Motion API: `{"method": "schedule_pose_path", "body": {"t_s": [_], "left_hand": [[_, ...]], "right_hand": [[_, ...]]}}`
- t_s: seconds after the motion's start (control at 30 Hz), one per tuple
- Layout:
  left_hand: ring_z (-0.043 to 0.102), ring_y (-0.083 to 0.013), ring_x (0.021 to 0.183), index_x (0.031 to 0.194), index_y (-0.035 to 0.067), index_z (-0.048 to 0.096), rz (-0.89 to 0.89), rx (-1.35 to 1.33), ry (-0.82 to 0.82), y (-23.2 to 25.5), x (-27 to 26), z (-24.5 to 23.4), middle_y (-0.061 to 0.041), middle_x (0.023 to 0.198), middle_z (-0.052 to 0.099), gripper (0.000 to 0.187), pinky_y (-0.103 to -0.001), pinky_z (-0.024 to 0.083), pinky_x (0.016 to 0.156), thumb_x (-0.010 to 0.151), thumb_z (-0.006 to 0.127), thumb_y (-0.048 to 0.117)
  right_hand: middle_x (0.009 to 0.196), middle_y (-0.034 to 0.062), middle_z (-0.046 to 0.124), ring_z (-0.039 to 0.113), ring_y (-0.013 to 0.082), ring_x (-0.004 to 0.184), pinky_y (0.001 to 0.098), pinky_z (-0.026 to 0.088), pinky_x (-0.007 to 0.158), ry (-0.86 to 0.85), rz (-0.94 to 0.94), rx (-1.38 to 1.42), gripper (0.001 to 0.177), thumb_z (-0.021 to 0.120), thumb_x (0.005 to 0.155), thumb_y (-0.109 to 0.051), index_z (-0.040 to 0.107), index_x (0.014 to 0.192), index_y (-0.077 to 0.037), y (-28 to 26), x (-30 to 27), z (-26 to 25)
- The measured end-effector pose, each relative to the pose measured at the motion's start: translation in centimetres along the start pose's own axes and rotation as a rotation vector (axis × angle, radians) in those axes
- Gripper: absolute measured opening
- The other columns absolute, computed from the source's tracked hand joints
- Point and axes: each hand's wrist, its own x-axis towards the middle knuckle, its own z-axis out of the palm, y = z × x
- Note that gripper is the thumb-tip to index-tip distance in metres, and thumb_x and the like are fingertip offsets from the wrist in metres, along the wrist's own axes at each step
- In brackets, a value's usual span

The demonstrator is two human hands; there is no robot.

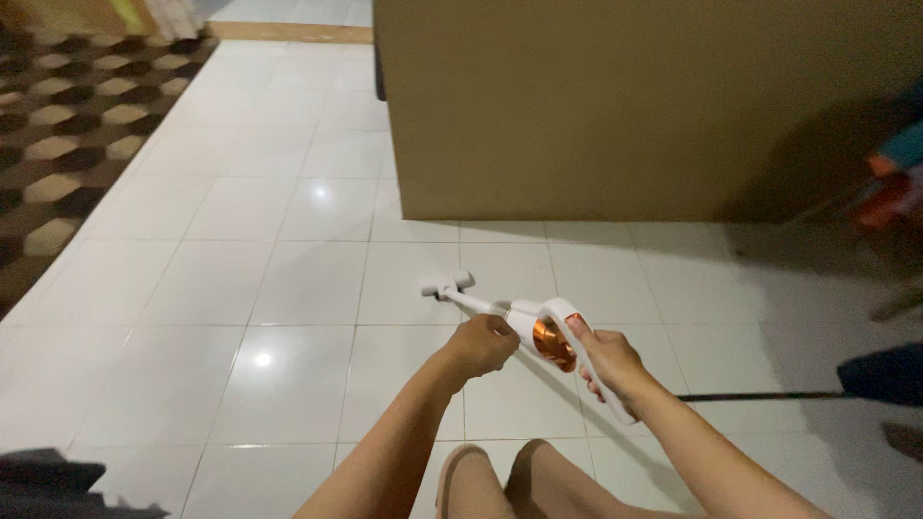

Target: The person uses a handheld cordless vacuum cleaner to clean a white tiled floor. They move the vacuum back and forth across the floor, navigating around a clothes rack and other items in the room.

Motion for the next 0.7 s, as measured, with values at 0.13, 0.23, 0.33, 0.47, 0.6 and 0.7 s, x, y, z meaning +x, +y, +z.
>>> {"method": "schedule_pose_path", "body": {"t_s": [0.13, 0.23, 0.33, 0.47, 0.6, 0.7], "left_hand": [[0.068, -0.0217, 0.083, 0.118, 0.007, 0.070, -0.054, 0.012, -0.040, 0.9, -1.4, 0.0, -0.015, 0.101, 0.075, 0.037, -0.039, 0.057, 0.070, 0.090, 0.057, 0.029], [0.073, -0.0217, 0.086, 0.116, 0.004, 0.065, -0.089, -0.035, -0.054, 1.0, -1.7, 0.3, -0.011, 0.102, 0.072, 0.039, -0.040, 0.062, 0.072, 0.093, 0.055, 0.033], [0.073, -0.0242, 0.085, 0.116, 0.002, 0.065, -0.105, -0.102, -0.095, 0.7, -2.1, 0.3, -0.012, 0.101, 0.071, 0.048, -0.041, 0.061, 0.074, 0.099, 0.046, 0.043], [0.072, -0.0252, 0.082, 0.111, 0.000, 0.071, -0.105, -0.153, -0.113, 0.2, -2.4, 0.1, -0.016, 0.097, 0.075, 0.059, -0.041, 0.059, 0.073, 0.101, 0.041, 0.050], [0.069, -0.0255, 0.082, 0.111, 0.003, 0.067, -0.127, -0.229, -0.086, -0.5, -2.3, -0.4, -0.014, 0.095, 0.073, 0.053, -0.041, 0.058, 0.075, 0.103, 0.038, 0.047], [0.068, -0.0220, 0.084, 0.112, 0.006, 0.067, -0.153, -0.290, -0.063, -0.7, -2.1, -0.9, -0.010, 0.095, 0.071, 0.049, -0.042, 0.057, 0.076, 0.103, 0.036, 0.043]], "right_hand": [[0.058, 0.0019, 0.048, 0.044, 0.0137, 0.041, 0.0292, 0.037, 0.036, -0.221, 0.157, 0.292, 0.063, 0.052, 0.094, -0.065, 0.066, 0.094, -0.004, -1.6, -5.2, -0.3], [0.058, 0.0020, 0.046, 0.042, 0.0139, 0.041, 0.0303, 0.036, 0.036, -0.324, 0.231, 0.404, 0.064, 0.049, 0.093, -0.067, 0.064, 0.091, -0.005, -3.0, -8.0, 1.0], [0.058, 0.0022, 0.046, 0.043, 0.0146, 0.042, 0.0310, 0.037, 0.038, -0.387, 0.208, 0.497, 0.066, 0.048, 0.093, -0.069, 0.061, 0.089, -0.005, -4.2, -9.9, 2.6], [0.059, 0.0017, 0.043, 0.041, 0.0145, 0.045, 0.0311, 0.035, 0.041, -0.373, 0.186, 0.560, 0.070, 0.042, 0.094, -0.073, 0.060, 0.085, -0.006, -5.7, -12.0, 5.3], [0.061, 0.0025, 0.042, 0.040, 0.0158, 0.046, 0.0333, 0.035, 0.043, -0.318, 0.183, 0.556, 0.068, 0.038, 0.096, -0.070, 0.059, 0.084, -0.007, -7.1, -12.6, 7.1], [0.061, 0.0039, 0.042, 0.040, 0.0176, 0.045, 0.0351, 0.036, 0.043, -0.281, 0.142, 0.495, 0.067, 0.036, 0.098, -0.069, 0.055, 0.081, -0.006, -7.6, -11.7, 7.8]]}}
